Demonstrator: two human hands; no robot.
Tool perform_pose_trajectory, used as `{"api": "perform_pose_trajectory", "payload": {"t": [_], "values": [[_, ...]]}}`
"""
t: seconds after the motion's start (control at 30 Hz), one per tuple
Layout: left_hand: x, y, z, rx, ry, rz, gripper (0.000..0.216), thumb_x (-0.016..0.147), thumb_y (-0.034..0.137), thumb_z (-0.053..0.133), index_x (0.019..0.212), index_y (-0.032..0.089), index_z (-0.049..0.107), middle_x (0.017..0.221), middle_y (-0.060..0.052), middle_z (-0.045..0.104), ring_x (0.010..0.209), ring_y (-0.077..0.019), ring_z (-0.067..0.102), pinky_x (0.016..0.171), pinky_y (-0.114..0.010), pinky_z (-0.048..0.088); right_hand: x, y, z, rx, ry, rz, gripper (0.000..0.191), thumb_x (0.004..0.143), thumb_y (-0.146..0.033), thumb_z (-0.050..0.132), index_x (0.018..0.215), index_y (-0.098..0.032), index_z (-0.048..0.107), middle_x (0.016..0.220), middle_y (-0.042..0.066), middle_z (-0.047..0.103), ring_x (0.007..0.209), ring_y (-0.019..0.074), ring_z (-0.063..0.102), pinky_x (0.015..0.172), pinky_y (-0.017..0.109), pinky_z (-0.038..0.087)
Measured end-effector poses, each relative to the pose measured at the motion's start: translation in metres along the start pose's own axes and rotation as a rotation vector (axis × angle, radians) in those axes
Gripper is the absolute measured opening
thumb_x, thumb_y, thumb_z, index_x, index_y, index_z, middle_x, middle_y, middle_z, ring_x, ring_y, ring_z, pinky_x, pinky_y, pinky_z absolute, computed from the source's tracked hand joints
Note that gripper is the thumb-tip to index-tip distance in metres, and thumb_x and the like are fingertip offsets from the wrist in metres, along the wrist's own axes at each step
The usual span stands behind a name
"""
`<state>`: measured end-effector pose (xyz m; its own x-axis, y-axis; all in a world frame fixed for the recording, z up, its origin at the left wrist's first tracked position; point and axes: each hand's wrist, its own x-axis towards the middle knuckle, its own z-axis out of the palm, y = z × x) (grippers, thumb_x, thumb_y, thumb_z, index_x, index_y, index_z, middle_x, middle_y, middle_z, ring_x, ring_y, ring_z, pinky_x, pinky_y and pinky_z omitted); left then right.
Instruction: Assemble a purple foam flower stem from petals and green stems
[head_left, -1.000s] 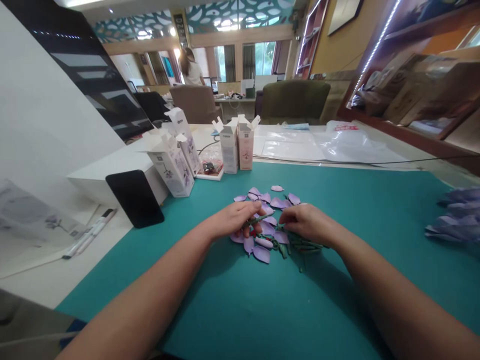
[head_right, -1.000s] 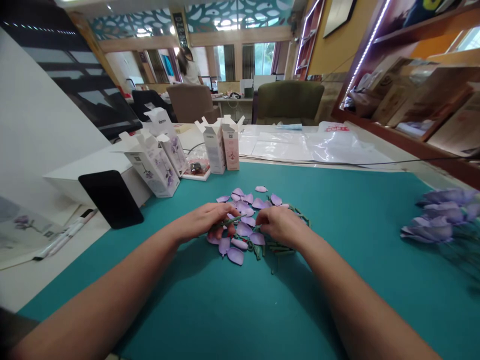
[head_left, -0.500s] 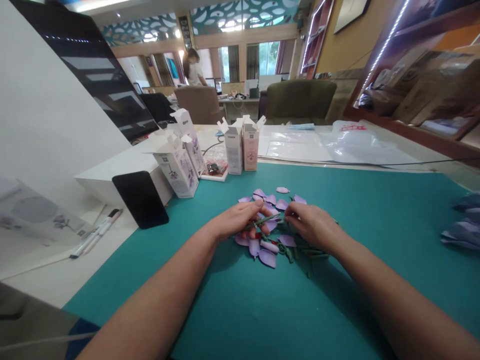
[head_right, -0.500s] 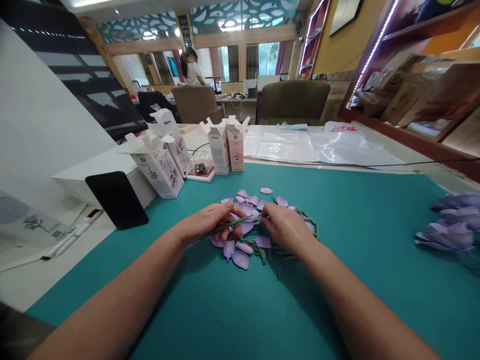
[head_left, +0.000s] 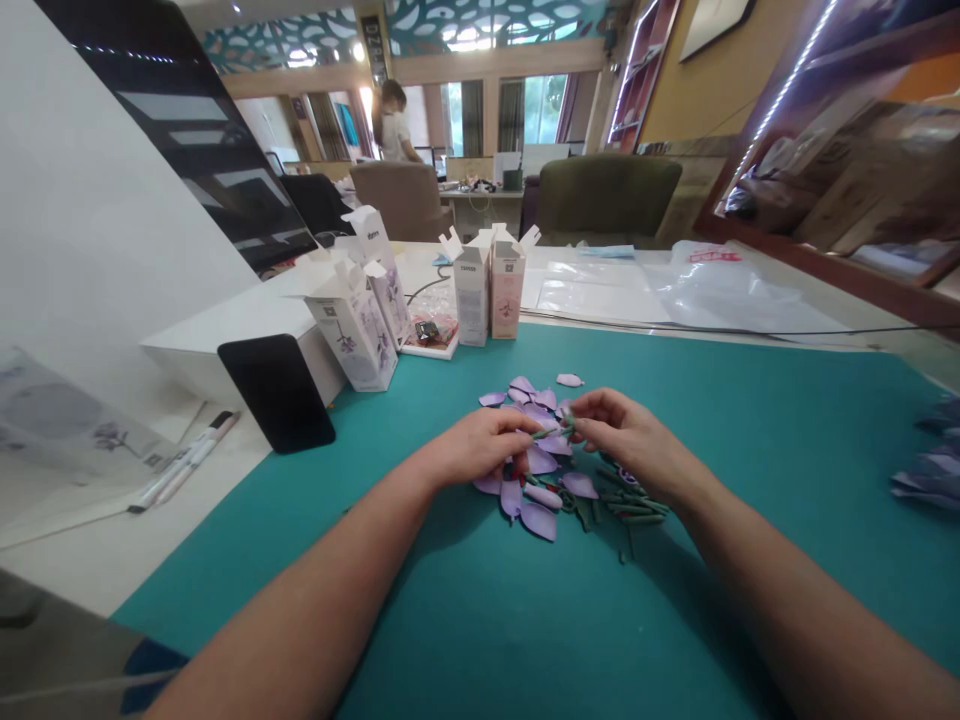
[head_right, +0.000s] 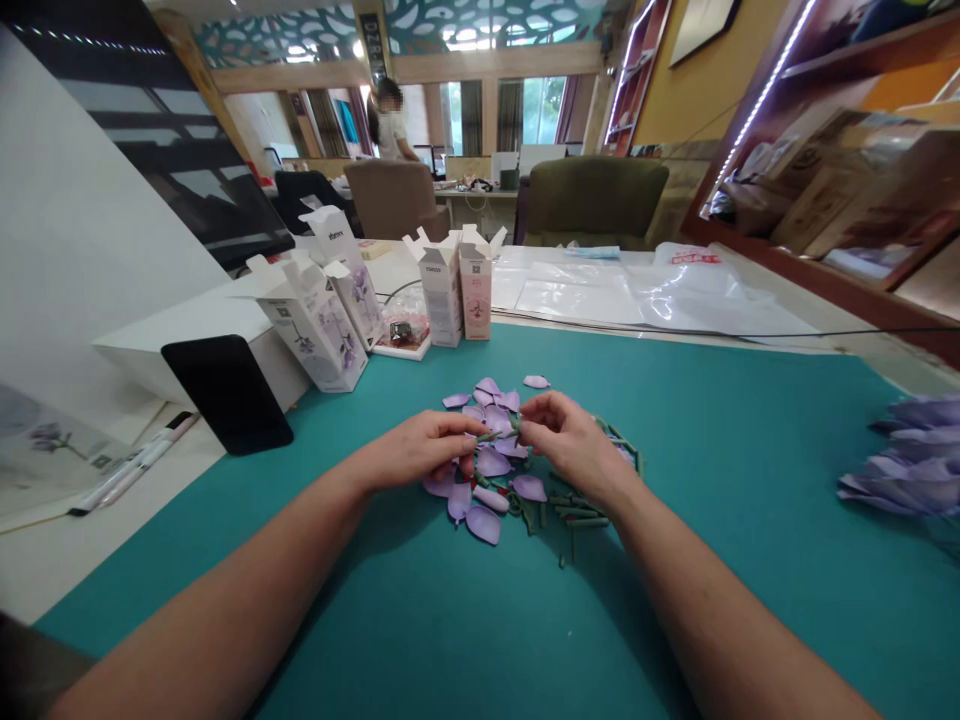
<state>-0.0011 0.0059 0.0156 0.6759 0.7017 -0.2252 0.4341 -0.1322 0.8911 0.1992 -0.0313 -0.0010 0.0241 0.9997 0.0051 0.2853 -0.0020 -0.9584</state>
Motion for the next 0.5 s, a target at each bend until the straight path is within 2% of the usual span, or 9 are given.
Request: {"api": "perform_pose_trajectory", "payload": {"t": [0.1, 0.27, 0.4, 0.5], "values": [[-0.002, 0.003, 0.002, 0.106, 0.043, 0.041, 0.035, 0.084, 0.026, 0.045, 0.112, 0.014, 0.062, 0.068, 0.0, 0.064, 0.053, -0.0104, 0.048, 0.053, -0.022, 0.038, 0.0, 0.0, 0.0, 0.031, -0.005, 0.006, 0.041, 0.065, -0.032, 0.067, 0.103, -0.017, 0.061, 0.072, -0.002, 0.061, 0.067, 0.014, 0.057, 0.066, 0.03, 0.047], [-0.003, 0.005, 0.004, 0.22, 0.112, 0.11, 0.03, 0.083, 0.021, 0.043, 0.102, 0.016, 0.066, 0.068, 0.0, 0.064, 0.065, -0.0138, 0.055, 0.064, -0.023, 0.042, 0.0, 0.003, 0.003, 0.152, 0.025, 0.099, 0.03, 0.06, -0.037, 0.074, 0.081, -0.017, 0.067, 0.073, 0.002, 0.068, 0.072, 0.0173, 0.064, 0.068, 0.031, 0.05], [-0.003, 0.004, 0.006, 0.273, 0.149, 0.151, 0.027, 0.083, 0.019, 0.041, 0.096, 0.017, 0.064, 0.084, -0.002, 0.067, 0.075, -0.0152, 0.057, 0.07, -0.024, 0.043, 0.001, 0.007, 0.009, 0.268, 0.057, 0.142, 0.034, 0.057, -0.042, 0.076, 0.078, -0.017, 0.068, 0.072, 0.004, 0.07, 0.073, 0.0204, 0.068, 0.07, 0.034, 0.053], [-0.003, 0.004, 0.008, 0.309, 0.172, 0.16, 0.027, 0.084, 0.019, 0.038, 0.097, 0.018, 0.062, 0.082, -0.002, 0.067, 0.075, -0.0157, 0.057, 0.07, -0.025, 0.043, 0.001, 0.007, 0.013, 0.293, 0.085, 0.118, 0.036, 0.056, -0.045, 0.076, 0.077, -0.018, 0.066, 0.07, 0.003, 0.07, 0.071, 0.0208, 0.068, 0.069, 0.035, 0.054]]}}
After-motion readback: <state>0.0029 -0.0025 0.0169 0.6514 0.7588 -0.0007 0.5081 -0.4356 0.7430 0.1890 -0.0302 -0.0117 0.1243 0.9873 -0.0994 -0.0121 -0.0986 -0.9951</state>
